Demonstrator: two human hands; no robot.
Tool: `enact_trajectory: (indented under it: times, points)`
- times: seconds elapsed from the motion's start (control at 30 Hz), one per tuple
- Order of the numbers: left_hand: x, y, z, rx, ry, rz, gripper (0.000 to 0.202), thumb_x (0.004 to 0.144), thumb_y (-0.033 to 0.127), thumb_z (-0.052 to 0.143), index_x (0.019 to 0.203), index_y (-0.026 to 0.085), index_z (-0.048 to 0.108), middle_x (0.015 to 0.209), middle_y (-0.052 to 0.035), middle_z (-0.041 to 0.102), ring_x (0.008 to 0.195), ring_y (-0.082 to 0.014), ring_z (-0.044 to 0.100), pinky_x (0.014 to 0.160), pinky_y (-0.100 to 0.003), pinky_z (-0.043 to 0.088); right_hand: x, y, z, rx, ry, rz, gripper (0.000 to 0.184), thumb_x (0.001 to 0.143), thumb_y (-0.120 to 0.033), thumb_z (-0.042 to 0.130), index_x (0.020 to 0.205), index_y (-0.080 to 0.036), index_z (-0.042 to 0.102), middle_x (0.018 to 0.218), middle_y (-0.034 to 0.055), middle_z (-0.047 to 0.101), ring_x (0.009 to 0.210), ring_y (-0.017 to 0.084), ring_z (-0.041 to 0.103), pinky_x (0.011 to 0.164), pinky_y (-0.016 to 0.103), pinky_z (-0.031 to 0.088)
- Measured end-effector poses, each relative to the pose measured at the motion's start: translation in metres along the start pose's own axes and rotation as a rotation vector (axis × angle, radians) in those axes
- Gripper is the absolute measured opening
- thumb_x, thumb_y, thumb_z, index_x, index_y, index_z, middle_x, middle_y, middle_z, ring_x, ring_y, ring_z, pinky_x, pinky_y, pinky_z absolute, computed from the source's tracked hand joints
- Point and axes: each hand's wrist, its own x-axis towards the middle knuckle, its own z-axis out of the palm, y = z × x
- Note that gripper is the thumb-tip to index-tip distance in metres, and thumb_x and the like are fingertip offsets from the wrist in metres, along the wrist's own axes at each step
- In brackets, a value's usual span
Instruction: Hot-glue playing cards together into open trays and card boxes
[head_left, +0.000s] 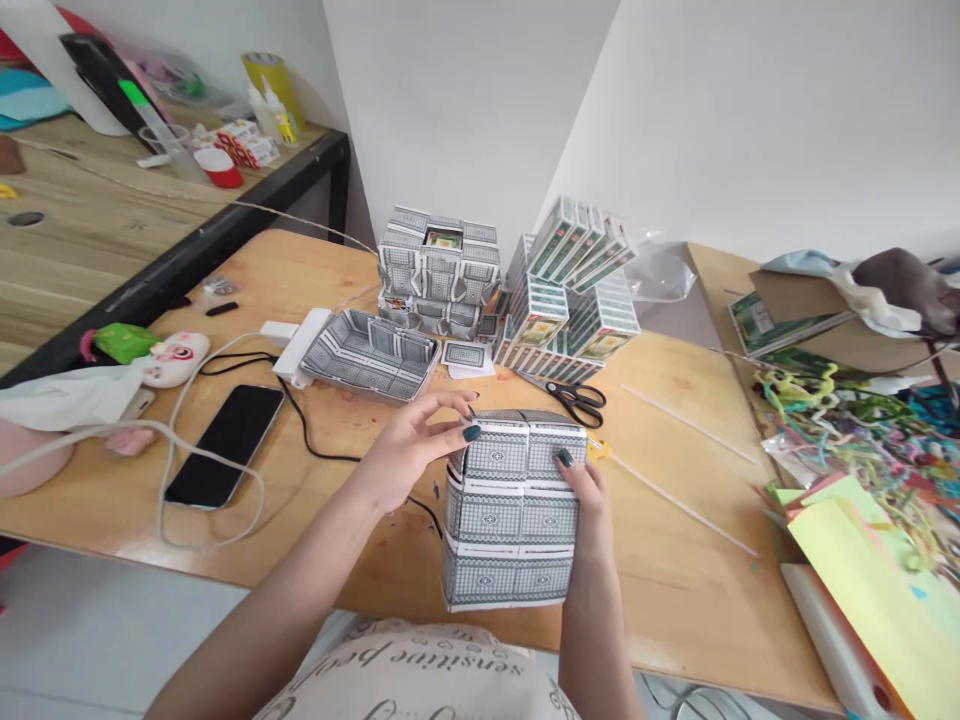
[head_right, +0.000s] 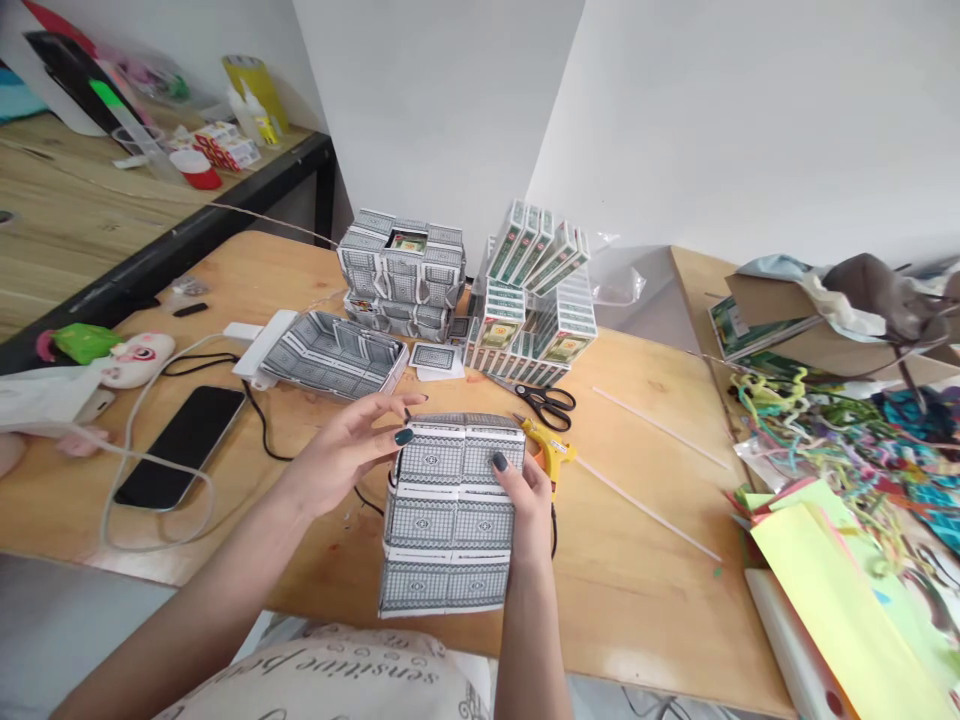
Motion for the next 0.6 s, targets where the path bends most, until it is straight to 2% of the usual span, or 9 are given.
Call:
enact_trajectory:
  times: [0.1, 0.23, 0.37, 0.47, 0.6]
  points:
    - [0.002, -0.001, -0.003, -0.019, -0.027, -0.048, 0.036, 0.068, 0.02, 0.074, 0.101, 0.02, 0.061, 0.124, -0.0071, 0.055, 0.099, -0.018, 0.058, 0.08, -0.031, 0.046, -0.001, -0.003, 0.0, 0.002, -0.008, -0.033, 0.018, 0.066, -0.033, 0.07, 0.082, -0.024, 0.07, 0.078, 0.0006, 0.069, 0.067, 0.019, 0.063, 0.067, 0.034, 0.052]
    - [0.006, -0.009, -0.005, -0.032, -0.128, -0.111, 0.056, 0.068, 0.02, 0.073, 0.121, 0.019, 0.054, 0.115, -0.0101, 0.062, 0.098, -0.0187, 0.06, 0.086, -0.034, 0.044, 0.009, 0.004, -0.008, 0.019, -0.04, -0.11, 0.025, 0.058, -0.034, 0.073, 0.081, -0.023, 0.07, 0.077, 0.0015, 0.068, 0.069, 0.021, 0.063, 0.072, 0.038, 0.052]
    - [0.004, -0.013, -0.002, -0.038, -0.193, -0.026, 0.056, 0.063, 0.024, 0.076, 0.116, 0.014, 0.059, 0.108, -0.0116, 0.066, 0.098, -0.0222, 0.061, 0.087, -0.034, 0.045, 0.019, 0.018, -0.02, 0.025, -0.057, -0.155, 0.033, 0.048, -0.036, 0.075, 0.077, -0.022, 0.07, 0.074, 0.004, 0.068, 0.068, 0.025, 0.063, 0.071, 0.043, 0.052]
    - [0.002, -0.01, 0.002, 0.011, -0.163, 0.088, 0.054, 0.06, 0.028, 0.078, 0.11, 0.013, 0.063, 0.108, -0.0126, 0.067, 0.099, -0.0257, 0.061, 0.086, -0.035, 0.047, 0.016, 0.026, -0.022, 0.062, -0.016, -0.18, 0.034, 0.055, -0.038, 0.07, 0.085, -0.022, 0.069, 0.081, 0.0045, 0.069, 0.071, 0.024, 0.063, 0.071, 0.041, 0.052]
    - [0.001, -0.005, 0.007, 0.081, -0.092, 0.141, 0.051, 0.061, 0.034, 0.078, 0.107, 0.015, 0.066, 0.104, -0.0112, 0.069, 0.099, -0.0266, 0.062, 0.087, -0.036, 0.047, 0.009, 0.031, -0.016, 0.04, 0.058, -0.182, 0.029, 0.064, -0.038, 0.063, 0.089, -0.023, 0.067, 0.086, 0.0024, 0.069, 0.077, 0.021, 0.064, 0.073, 0.036, 0.051]
